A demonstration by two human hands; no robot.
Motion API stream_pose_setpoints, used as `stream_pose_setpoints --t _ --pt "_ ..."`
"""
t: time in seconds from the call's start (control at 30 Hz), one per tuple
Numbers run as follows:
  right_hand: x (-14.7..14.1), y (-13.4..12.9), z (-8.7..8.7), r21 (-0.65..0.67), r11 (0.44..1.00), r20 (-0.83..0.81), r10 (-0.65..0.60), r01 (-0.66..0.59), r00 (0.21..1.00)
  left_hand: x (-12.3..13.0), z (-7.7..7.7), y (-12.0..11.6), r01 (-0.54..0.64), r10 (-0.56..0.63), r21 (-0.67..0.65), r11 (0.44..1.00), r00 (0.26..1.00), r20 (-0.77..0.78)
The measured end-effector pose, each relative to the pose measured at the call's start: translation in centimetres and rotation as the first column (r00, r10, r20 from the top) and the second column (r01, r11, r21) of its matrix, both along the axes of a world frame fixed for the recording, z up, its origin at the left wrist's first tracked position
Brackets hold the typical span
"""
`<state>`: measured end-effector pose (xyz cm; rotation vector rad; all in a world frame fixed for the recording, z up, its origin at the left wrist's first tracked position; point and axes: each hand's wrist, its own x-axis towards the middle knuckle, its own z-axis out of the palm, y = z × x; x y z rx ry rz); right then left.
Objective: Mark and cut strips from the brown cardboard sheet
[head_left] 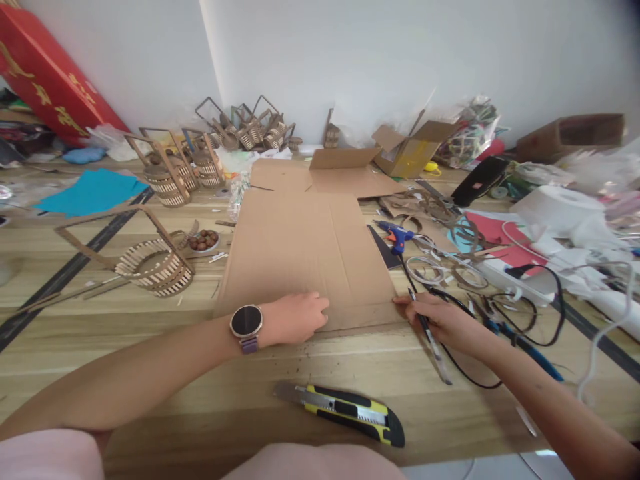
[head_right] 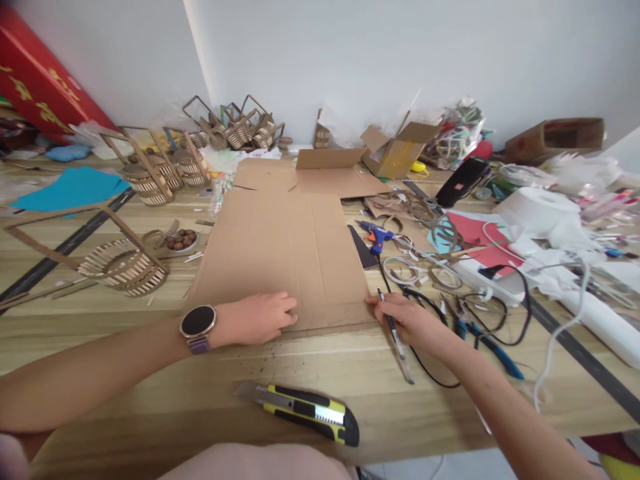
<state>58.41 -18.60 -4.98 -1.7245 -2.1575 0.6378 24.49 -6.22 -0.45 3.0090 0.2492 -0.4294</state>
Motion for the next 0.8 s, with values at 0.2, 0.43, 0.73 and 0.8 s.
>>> stream_pose_setpoints --t 0.2,0.43,0.73,0.8 --pt "-0.1 0.2 0.2 0.019 1.0 0.007 0.022 -0.022 1.0 2.6 0.8 0.8 0.047 -0.05 -0.061 0.997 0.998 -0.044" --pt "-0.1 0.0 -0.1 0.056 0.998 0.006 0.008 -0.008 1.0 6.9 1.9 1.6 0.08 -0.105 -0.119 0.99 0.971 -0.215" --pt "-0.3 0.1 1.2 0.035 0.999 0.01 0.003 -0.004 1.0 9.7 0.9 1.7 0.06 -0.104 -0.165 0.984 0.958 -0.268" --pt "-0.3 -0.2 1.5 0.084 0.996 0.01 -0.03 0.029 1.0 9.8 0.4 2.0 0.043 -0.083 -0.188 0.981 0.973 -0.215"
